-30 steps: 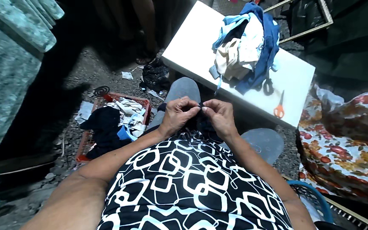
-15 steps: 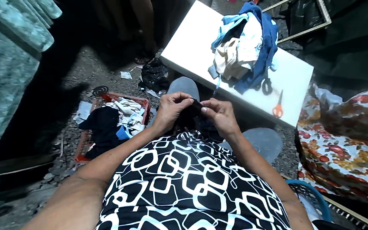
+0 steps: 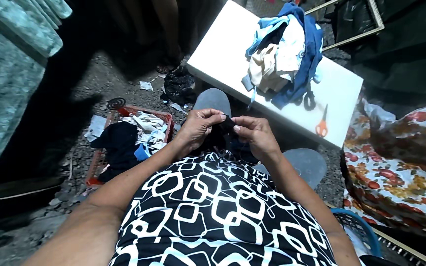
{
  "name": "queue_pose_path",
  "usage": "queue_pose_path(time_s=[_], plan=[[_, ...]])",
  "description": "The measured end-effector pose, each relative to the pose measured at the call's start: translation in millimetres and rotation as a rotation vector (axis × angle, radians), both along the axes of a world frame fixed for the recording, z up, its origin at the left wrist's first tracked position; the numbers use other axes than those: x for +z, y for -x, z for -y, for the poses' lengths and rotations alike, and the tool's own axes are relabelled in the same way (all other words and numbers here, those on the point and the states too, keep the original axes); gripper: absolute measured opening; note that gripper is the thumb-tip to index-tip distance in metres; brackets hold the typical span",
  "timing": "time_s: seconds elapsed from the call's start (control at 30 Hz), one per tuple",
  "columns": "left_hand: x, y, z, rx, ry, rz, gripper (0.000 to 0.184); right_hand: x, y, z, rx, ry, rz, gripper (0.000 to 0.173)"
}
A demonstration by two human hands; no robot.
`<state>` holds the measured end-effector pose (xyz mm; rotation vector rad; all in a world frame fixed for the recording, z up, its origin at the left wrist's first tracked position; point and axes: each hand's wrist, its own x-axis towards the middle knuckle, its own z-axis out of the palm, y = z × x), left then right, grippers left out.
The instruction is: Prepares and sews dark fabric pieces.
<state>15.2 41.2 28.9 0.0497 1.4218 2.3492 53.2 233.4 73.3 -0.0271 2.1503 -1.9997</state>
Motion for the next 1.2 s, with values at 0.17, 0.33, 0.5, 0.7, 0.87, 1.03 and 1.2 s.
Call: queue_pose_path(time_s=[0.17,0.33,0.5,0.7,0.87,1.03,1.2], plan=[[-2,-3,-1,-0.054,0.004,-0.002,0.006,-8,0,2,-0.042,0.036,-0.028,0.014],[-7,-3,-2,-0.043,0.084,-0.058,0.005,-10,-1,4,-0.057,0.030,-0.030,0.010],[-5,0,-1,-0.003,0.143,-0.143,0.005,-1,-1,2,-0.029,-0.015,-0.012,0.010],[4,1,6,0.051,0.208,-0.296,0.005,5,-2,-3,-0.019,-0.080,-0.028,0.012],[6,-2,6,0.110,0.243,-0.405,0.003,7,0,-5,0.011,-0.133,-0.081,0.013],[0,-4,4,0.213,0.339,-0.653,0.004,7,1,-5,0.015,-0.194,-0.130,0.014],[-12,-2,-4,0.382,0.508,-1.171,0.010,5,0,-1,-0.010,-0.345,-0.252,0.013]])
